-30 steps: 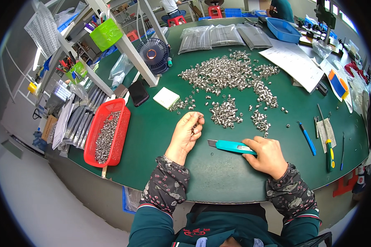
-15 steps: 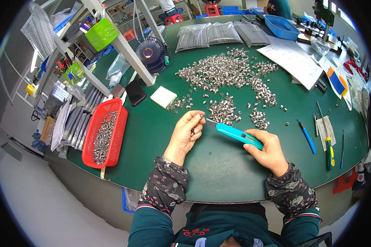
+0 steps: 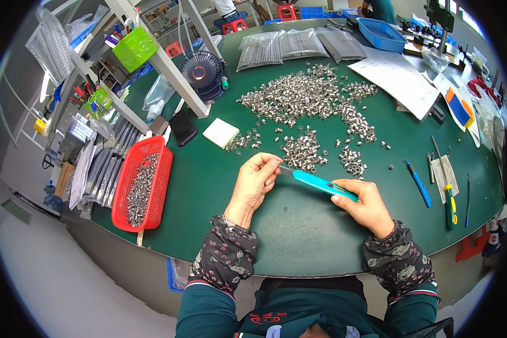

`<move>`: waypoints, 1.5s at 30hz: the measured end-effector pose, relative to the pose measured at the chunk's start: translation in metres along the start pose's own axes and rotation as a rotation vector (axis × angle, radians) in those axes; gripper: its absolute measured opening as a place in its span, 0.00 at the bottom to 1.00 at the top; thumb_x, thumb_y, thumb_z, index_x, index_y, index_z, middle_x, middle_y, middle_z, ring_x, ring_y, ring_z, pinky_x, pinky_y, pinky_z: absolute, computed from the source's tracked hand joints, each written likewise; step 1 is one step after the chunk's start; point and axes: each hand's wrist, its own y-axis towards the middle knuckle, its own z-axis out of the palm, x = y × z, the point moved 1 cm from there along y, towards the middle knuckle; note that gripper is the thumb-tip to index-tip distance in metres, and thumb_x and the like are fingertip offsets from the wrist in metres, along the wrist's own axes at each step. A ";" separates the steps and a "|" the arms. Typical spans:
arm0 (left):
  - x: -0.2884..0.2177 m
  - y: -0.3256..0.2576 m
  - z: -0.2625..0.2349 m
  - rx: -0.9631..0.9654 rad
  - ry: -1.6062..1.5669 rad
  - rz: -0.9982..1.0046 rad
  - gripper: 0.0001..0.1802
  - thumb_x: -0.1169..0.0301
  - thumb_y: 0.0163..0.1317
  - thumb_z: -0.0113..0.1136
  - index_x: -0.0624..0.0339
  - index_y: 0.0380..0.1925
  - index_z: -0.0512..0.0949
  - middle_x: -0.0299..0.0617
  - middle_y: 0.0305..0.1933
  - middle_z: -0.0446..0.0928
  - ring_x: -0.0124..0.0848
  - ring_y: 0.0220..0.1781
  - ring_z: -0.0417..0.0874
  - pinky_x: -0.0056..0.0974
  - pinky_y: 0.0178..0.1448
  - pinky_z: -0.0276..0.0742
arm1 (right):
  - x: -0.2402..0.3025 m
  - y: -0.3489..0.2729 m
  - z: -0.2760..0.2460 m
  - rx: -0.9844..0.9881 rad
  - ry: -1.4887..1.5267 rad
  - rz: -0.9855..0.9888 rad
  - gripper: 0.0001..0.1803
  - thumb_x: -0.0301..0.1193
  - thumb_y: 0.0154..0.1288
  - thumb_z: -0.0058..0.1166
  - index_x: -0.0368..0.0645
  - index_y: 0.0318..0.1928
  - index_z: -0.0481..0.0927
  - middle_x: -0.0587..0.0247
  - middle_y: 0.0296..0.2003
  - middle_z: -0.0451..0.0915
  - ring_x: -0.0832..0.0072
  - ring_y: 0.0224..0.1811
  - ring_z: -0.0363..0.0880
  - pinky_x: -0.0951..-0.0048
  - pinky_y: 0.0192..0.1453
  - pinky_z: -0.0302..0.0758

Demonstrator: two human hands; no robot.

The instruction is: The worker is using a utility knife to scrape or clean small metal components on a workbench.

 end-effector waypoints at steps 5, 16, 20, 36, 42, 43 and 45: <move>0.001 0.000 0.004 -0.056 0.109 0.022 0.07 0.70 0.63 0.56 0.63 0.35 0.76 0.34 0.24 0.73 0.14 0.17 0.63 0.19 0.16 0.52 | 0.011 -0.005 0.002 -0.101 -0.231 -0.083 0.17 0.33 0.51 0.61 0.41 0.42 0.80 0.58 0.24 0.77 0.61 0.25 0.77 0.64 0.31 0.72; 0.002 -0.002 0.002 -0.162 0.012 0.006 0.07 0.70 0.64 0.55 0.63 0.35 0.76 0.34 0.26 0.73 0.14 0.17 0.63 0.19 0.16 0.53 | 0.002 -0.003 0.006 -0.108 -0.080 -0.116 0.17 0.33 0.52 0.60 0.42 0.43 0.80 0.56 0.25 0.77 0.62 0.26 0.77 0.67 0.30 0.71; 0.002 -0.002 0.006 -0.123 0.025 0.019 0.07 0.70 0.64 0.56 0.63 0.36 0.76 0.34 0.25 0.72 0.14 0.16 0.62 0.19 0.16 0.53 | -0.001 -0.003 0.005 -0.037 0.062 -0.003 0.17 0.34 0.53 0.60 0.40 0.43 0.80 0.54 0.27 0.79 0.63 0.28 0.79 0.68 0.33 0.73; 0.001 -0.002 0.003 -0.101 -0.075 -0.072 0.09 0.67 0.66 0.52 0.62 0.35 0.74 0.37 0.28 0.72 0.15 0.17 0.62 0.19 0.14 0.52 | 0.005 -0.004 0.005 -0.181 -0.164 -0.158 0.17 0.35 0.51 0.61 0.43 0.42 0.80 0.57 0.23 0.75 0.61 0.24 0.76 0.65 0.29 0.71; 0.002 -0.001 0.000 -0.072 -0.100 -0.054 0.09 0.68 0.66 0.51 0.62 0.36 0.74 0.36 0.28 0.72 0.15 0.17 0.62 0.19 0.14 0.52 | 0.006 -0.003 0.004 -0.110 -0.135 -0.094 0.17 0.35 0.51 0.61 0.43 0.42 0.80 0.57 0.25 0.77 0.61 0.26 0.77 0.65 0.31 0.72; 0.003 -0.001 -0.001 -0.051 -0.114 -0.049 0.08 0.68 0.66 0.52 0.62 0.36 0.74 0.36 0.28 0.72 0.15 0.17 0.62 0.19 0.14 0.53 | 0.005 -0.003 0.004 -0.107 -0.130 -0.097 0.17 0.35 0.50 0.61 0.43 0.42 0.80 0.57 0.26 0.78 0.61 0.27 0.77 0.66 0.31 0.72; 0.002 -0.001 0.000 -0.045 -0.101 -0.049 0.08 0.68 0.66 0.52 0.62 0.35 0.74 0.35 0.27 0.71 0.15 0.17 0.62 0.19 0.14 0.52 | 0.005 -0.003 0.004 -0.104 -0.125 -0.099 0.18 0.35 0.50 0.61 0.43 0.42 0.80 0.56 0.27 0.78 0.61 0.27 0.78 0.66 0.32 0.73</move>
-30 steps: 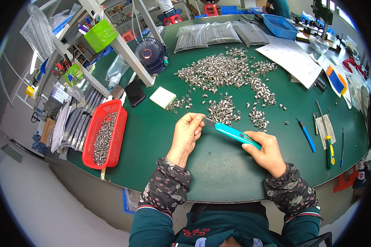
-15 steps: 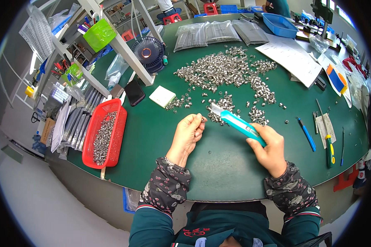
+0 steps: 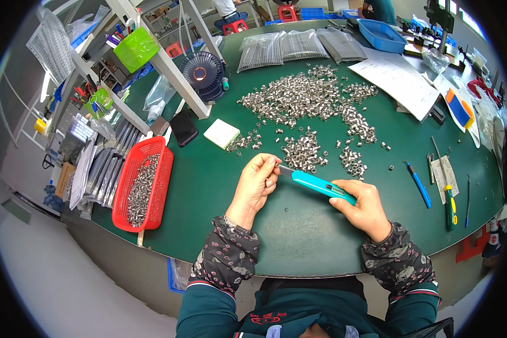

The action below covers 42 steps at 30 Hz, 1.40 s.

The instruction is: The worker is using a utility knife to scrape or clean small metal components on a workbench.

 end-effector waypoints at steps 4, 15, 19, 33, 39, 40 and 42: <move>-0.001 -0.001 0.003 0.027 0.080 0.012 0.09 0.67 0.66 0.52 0.62 0.33 0.75 0.32 0.23 0.69 0.14 0.15 0.61 0.19 0.14 0.51 | -0.004 0.000 0.002 0.044 0.050 0.035 0.17 0.34 0.50 0.61 0.43 0.42 0.80 0.56 0.27 0.78 0.60 0.28 0.78 0.66 0.32 0.73; 0.000 -0.001 0.001 -0.082 0.002 -0.076 0.13 0.63 0.66 0.52 0.62 0.31 0.74 0.32 0.22 0.69 0.14 0.14 0.60 0.20 0.13 0.50 | 0.005 0.001 -0.002 -0.245 -0.030 -0.167 0.16 0.31 0.49 0.62 0.42 0.42 0.79 0.57 0.22 0.72 0.62 0.22 0.73 0.67 0.26 0.69; -0.002 -0.002 0.001 -0.054 0.022 -0.053 0.13 0.63 0.67 0.51 0.63 0.34 0.74 0.34 0.24 0.70 0.14 0.15 0.60 0.20 0.13 0.50 | 0.003 0.001 0.000 -0.190 -0.051 -0.160 0.16 0.31 0.50 0.62 0.43 0.42 0.79 0.57 0.22 0.72 0.62 0.22 0.73 0.67 0.27 0.69; 0.000 0.003 -0.007 0.053 -0.121 0.014 0.07 0.70 0.66 0.51 0.61 0.40 0.73 0.38 0.30 0.73 0.15 0.18 0.62 0.19 0.15 0.54 | 0.002 0.001 0.000 -0.095 -0.052 -0.091 0.17 0.33 0.50 0.61 0.45 0.43 0.80 0.58 0.23 0.73 0.62 0.22 0.74 0.66 0.27 0.70; -0.002 0.003 -0.005 0.076 -0.148 0.003 0.07 0.71 0.66 0.50 0.60 0.41 0.73 0.37 0.30 0.73 0.16 0.18 0.62 0.19 0.15 0.54 | 0.000 0.001 0.000 -0.060 -0.021 -0.060 0.16 0.33 0.50 0.61 0.46 0.42 0.80 0.58 0.23 0.74 0.63 0.24 0.75 0.67 0.29 0.71; -0.002 0.003 -0.005 0.083 -0.141 0.003 0.07 0.71 0.66 0.50 0.60 0.41 0.73 0.37 0.30 0.73 0.16 0.18 0.62 0.19 0.15 0.54 | 0.000 0.001 0.000 -0.061 -0.022 -0.058 0.16 0.33 0.50 0.61 0.46 0.42 0.80 0.58 0.23 0.74 0.63 0.24 0.75 0.67 0.29 0.71; -0.003 0.002 -0.004 0.075 -0.115 0.010 0.07 0.71 0.66 0.51 0.61 0.41 0.73 0.37 0.30 0.73 0.16 0.19 0.62 0.19 0.15 0.54 | -0.002 0.001 0.002 -0.045 0.022 -0.047 0.17 0.33 0.50 0.61 0.44 0.42 0.80 0.58 0.25 0.76 0.62 0.26 0.77 0.67 0.31 0.72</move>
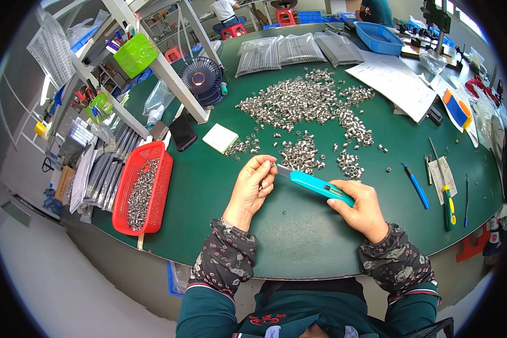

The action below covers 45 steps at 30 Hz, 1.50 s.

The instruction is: The worker is using a utility knife to scrape or clean small metal components on a workbench.

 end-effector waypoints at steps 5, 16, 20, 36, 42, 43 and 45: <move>0.001 0.000 0.001 0.028 0.080 0.034 0.06 0.72 0.65 0.52 0.62 0.40 0.74 0.36 0.29 0.73 0.15 0.18 0.63 0.19 0.15 0.54 | -0.003 0.001 0.001 0.065 0.121 0.071 0.17 0.33 0.51 0.61 0.42 0.43 0.80 0.56 0.27 0.78 0.62 0.29 0.78 0.67 0.34 0.73; 0.005 -0.001 0.003 0.004 0.033 -0.025 0.10 0.65 0.67 0.51 0.62 0.34 0.73 0.34 0.24 0.69 0.16 0.17 0.61 0.20 0.14 0.52 | 0.014 -0.001 -0.003 -0.116 -0.215 -0.205 0.18 0.31 0.48 0.63 0.43 0.42 0.79 0.59 0.21 0.71 0.61 0.20 0.73 0.64 0.24 0.70; 0.004 -0.001 0.001 -0.029 0.076 -0.031 0.12 0.64 0.68 0.49 0.62 0.34 0.73 0.35 0.26 0.68 0.16 0.17 0.60 0.20 0.14 0.52 | 0.007 0.001 -0.004 -0.110 -0.093 -0.145 0.17 0.31 0.49 0.63 0.44 0.42 0.79 0.59 0.21 0.72 0.63 0.21 0.73 0.66 0.25 0.69; 0.005 0.000 0.005 -0.042 0.116 -0.026 0.10 0.65 0.67 0.49 0.61 0.34 0.72 0.36 0.26 0.71 0.16 0.17 0.61 0.19 0.14 0.53 | 0.004 0.002 -0.007 -0.174 -0.034 -0.109 0.17 0.31 0.49 0.63 0.43 0.42 0.80 0.58 0.22 0.73 0.63 0.22 0.73 0.67 0.27 0.69; 0.003 0.000 0.003 -0.036 0.151 0.022 0.09 0.67 0.68 0.49 0.61 0.39 0.73 0.40 0.32 0.75 0.15 0.18 0.62 0.19 0.14 0.54 | 0.001 0.001 -0.003 -0.085 -0.062 -0.080 0.17 0.32 0.50 0.62 0.43 0.43 0.80 0.57 0.22 0.73 0.62 0.23 0.74 0.67 0.28 0.70; 0.001 0.000 0.003 -0.028 0.114 0.016 0.09 0.68 0.67 0.50 0.61 0.40 0.73 0.40 0.32 0.74 0.15 0.18 0.63 0.19 0.14 0.54 | 0.000 0.002 -0.003 -0.080 -0.066 -0.067 0.17 0.32 0.50 0.62 0.44 0.43 0.80 0.57 0.22 0.74 0.62 0.23 0.74 0.67 0.28 0.70; 0.002 0.000 0.003 -0.020 0.077 0.010 0.09 0.68 0.67 0.50 0.62 0.41 0.73 0.40 0.33 0.74 0.15 0.19 0.63 0.19 0.14 0.54 | 0.001 0.002 -0.003 -0.057 -0.053 -0.041 0.17 0.33 0.50 0.62 0.44 0.43 0.80 0.57 0.22 0.74 0.63 0.23 0.74 0.67 0.28 0.70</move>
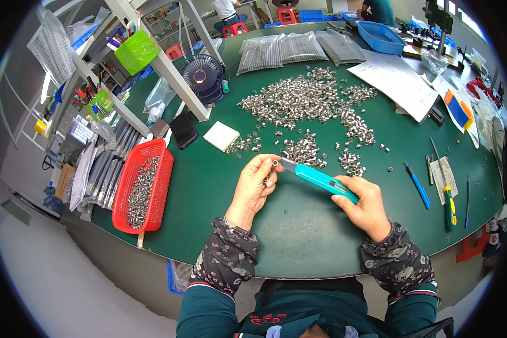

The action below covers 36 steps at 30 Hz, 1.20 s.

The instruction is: The worker is using a utility knife to scrape or clean small metal components on a workbench.

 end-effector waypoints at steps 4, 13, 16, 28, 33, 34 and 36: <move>0.001 0.000 0.000 -0.009 0.021 0.023 0.09 0.69 0.66 0.51 0.62 0.40 0.74 0.38 0.31 0.72 0.16 0.19 0.63 0.18 0.14 0.54 | -0.001 0.000 0.001 0.067 0.035 0.043 0.17 0.33 0.50 0.62 0.43 0.42 0.80 0.57 0.23 0.75 0.63 0.24 0.75 0.68 0.29 0.70; 0.002 -0.001 0.001 -0.004 0.043 0.022 0.07 0.69 0.66 0.52 0.62 0.37 0.74 0.33 0.26 0.69 0.15 0.18 0.62 0.19 0.14 0.53 | -0.006 -0.002 0.005 0.133 0.181 0.112 0.18 0.34 0.51 0.61 0.41 0.43 0.80 0.55 0.25 0.77 0.62 0.27 0.77 0.66 0.32 0.72; 0.001 -0.002 0.004 0.002 0.057 0.021 0.07 0.69 0.66 0.52 0.62 0.35 0.74 0.32 0.23 0.68 0.15 0.17 0.62 0.19 0.15 0.53 | -0.006 -0.003 0.004 0.116 0.153 0.090 0.17 0.34 0.51 0.61 0.42 0.43 0.80 0.55 0.26 0.78 0.62 0.27 0.77 0.66 0.33 0.72; 0.002 -0.003 0.003 -0.055 0.108 -0.007 0.10 0.65 0.66 0.52 0.60 0.32 0.74 0.31 0.20 0.69 0.15 0.16 0.62 0.19 0.15 0.53 | 0.008 -0.002 -0.002 0.078 -0.128 0.044 0.17 0.35 0.51 0.61 0.46 0.43 0.80 0.60 0.24 0.75 0.61 0.25 0.76 0.64 0.28 0.71; 0.001 -0.003 0.003 -0.069 0.129 -0.025 0.10 0.65 0.66 0.52 0.60 0.31 0.74 0.31 0.20 0.69 0.15 0.15 0.62 0.20 0.15 0.52 | 0.010 -0.002 -0.003 0.036 -0.183 -0.038 0.17 0.35 0.50 0.61 0.46 0.42 0.80 0.60 0.23 0.73 0.61 0.24 0.75 0.65 0.27 0.71; 0.001 -0.003 0.001 -0.066 0.127 -0.029 0.10 0.65 0.66 0.52 0.59 0.30 0.74 0.31 0.19 0.69 0.15 0.15 0.62 0.20 0.15 0.52 | 0.010 -0.002 -0.002 0.029 -0.203 -0.061 0.17 0.34 0.50 0.61 0.46 0.42 0.80 0.60 0.23 0.72 0.61 0.23 0.75 0.65 0.26 0.70; 0.001 -0.003 0.001 -0.061 0.124 -0.034 0.10 0.65 0.66 0.52 0.59 0.30 0.74 0.31 0.19 0.69 0.15 0.15 0.62 0.20 0.15 0.52 | 0.010 -0.002 -0.002 0.022 -0.208 -0.078 0.17 0.34 0.50 0.61 0.46 0.42 0.79 0.60 0.22 0.72 0.62 0.23 0.74 0.65 0.26 0.70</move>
